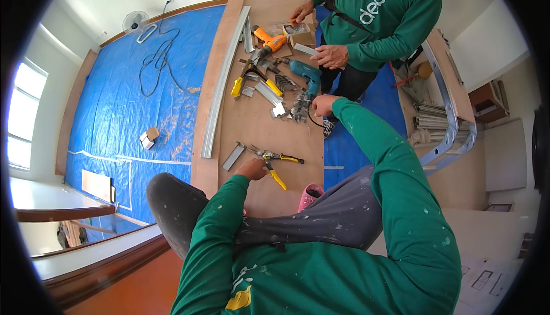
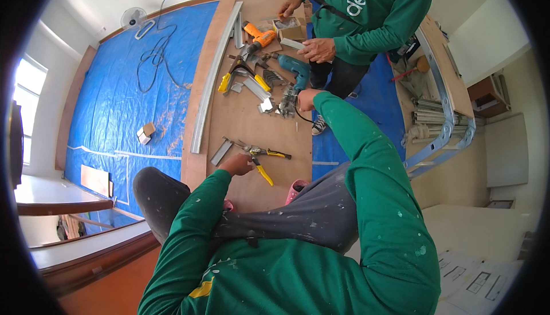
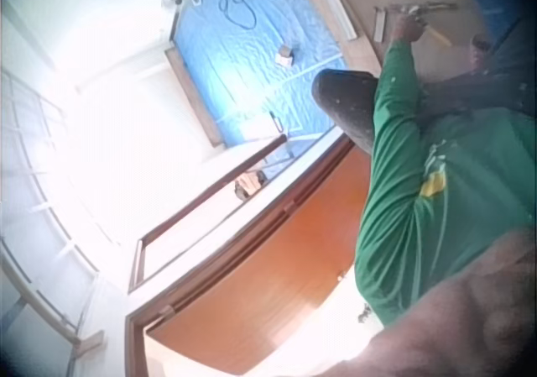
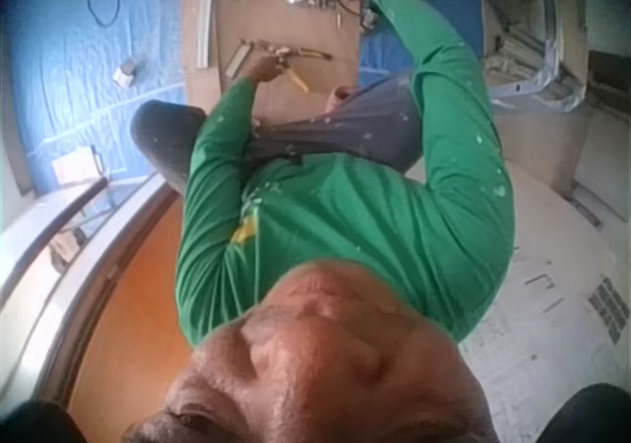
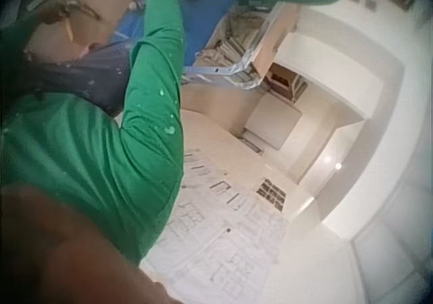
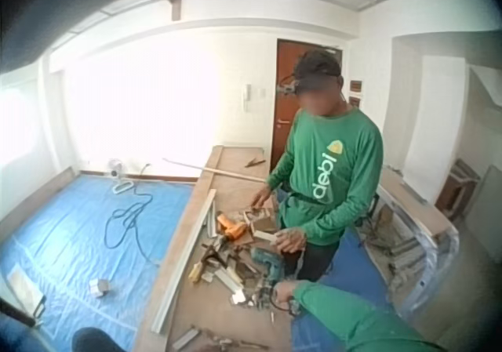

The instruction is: The person sits on the floor and uses tin snips to cut a long metal profile into shorter segments. They repeatedly position the snips, cut, and place the resulting pieces on the workbench.

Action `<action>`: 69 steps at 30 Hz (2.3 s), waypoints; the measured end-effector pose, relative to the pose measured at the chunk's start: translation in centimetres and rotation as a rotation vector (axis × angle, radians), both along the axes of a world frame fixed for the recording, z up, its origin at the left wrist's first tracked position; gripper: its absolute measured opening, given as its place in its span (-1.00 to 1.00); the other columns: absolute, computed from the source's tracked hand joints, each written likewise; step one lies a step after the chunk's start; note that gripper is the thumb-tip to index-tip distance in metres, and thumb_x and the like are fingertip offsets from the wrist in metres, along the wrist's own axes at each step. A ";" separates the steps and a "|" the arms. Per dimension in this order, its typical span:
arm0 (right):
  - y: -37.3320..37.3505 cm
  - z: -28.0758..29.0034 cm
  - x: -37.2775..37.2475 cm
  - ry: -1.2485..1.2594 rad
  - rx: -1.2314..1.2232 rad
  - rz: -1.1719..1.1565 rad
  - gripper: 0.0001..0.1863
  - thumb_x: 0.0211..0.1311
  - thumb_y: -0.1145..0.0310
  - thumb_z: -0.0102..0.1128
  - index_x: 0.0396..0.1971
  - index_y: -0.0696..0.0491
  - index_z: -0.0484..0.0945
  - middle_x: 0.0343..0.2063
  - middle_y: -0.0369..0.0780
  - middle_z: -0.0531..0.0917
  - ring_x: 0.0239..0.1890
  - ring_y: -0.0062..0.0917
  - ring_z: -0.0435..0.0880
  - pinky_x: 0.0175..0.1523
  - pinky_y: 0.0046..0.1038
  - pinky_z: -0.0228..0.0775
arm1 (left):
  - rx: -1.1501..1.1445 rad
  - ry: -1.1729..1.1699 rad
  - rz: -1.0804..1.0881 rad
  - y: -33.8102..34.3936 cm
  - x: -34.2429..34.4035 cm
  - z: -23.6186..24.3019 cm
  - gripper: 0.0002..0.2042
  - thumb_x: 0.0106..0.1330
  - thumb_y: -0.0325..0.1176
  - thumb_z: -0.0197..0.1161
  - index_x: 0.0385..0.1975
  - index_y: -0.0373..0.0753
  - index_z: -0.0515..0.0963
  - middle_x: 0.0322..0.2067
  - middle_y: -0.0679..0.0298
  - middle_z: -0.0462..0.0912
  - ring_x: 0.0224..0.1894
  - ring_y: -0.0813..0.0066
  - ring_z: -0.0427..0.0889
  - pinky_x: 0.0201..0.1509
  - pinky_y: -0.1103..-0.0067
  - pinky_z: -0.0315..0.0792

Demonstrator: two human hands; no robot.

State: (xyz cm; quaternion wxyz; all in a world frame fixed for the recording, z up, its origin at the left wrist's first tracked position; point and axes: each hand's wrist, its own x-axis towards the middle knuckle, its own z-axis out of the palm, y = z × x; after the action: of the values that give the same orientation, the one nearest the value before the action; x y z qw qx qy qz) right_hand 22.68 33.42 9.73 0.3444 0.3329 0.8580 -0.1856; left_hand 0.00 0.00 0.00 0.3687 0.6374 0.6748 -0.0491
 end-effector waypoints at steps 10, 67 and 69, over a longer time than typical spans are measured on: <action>1.0 -2.2 1.3 -0.072 -0.051 -0.059 -0.39 0.22 0.12 0.49 0.22 0.10 0.67 -0.02 -0.11 0.82 -0.10 -0.27 0.82 -0.02 -0.22 0.65 | 0.601 -0.014 0.339 6.0 -2.9 6.2 -0.76 0.47 -0.07 0.29 -0.22 -0.07 0.77 -0.42 0.18 0.83 -0.36 0.08 0.83 -0.22 0.23 0.70; -15.9 -12.0 -6.4 0.043 0.027 -0.499 -0.53 0.26 -0.01 0.55 -0.01 0.02 0.75 0.04 -0.04 0.78 0.15 -0.12 0.77 0.19 -0.09 0.65 | 0.469 0.129 1.477 -7.6 -21.0 -10.1 -0.37 0.69 0.10 -0.05 0.08 -0.48 0.67 0.05 -0.23 0.72 0.13 -0.23 0.64 0.28 0.13 0.47; -16.0 -11.9 -6.3 0.058 0.016 -0.491 -0.53 0.25 -0.01 0.55 -0.02 0.03 0.75 0.01 -0.04 0.79 0.13 -0.11 0.77 0.18 -0.08 0.64 | 0.465 0.127 1.479 -7.7 -21.1 -10.1 -0.37 0.69 0.10 -0.05 0.08 -0.48 0.67 0.07 -0.24 0.71 0.15 -0.25 0.62 0.29 0.12 0.46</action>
State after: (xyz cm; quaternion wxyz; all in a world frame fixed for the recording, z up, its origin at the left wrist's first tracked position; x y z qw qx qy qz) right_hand 16.36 17.37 -2.20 0.2616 0.5286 0.7624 -0.2662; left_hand -21.13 -7.75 -10.07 0.1231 0.0787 0.9374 0.3162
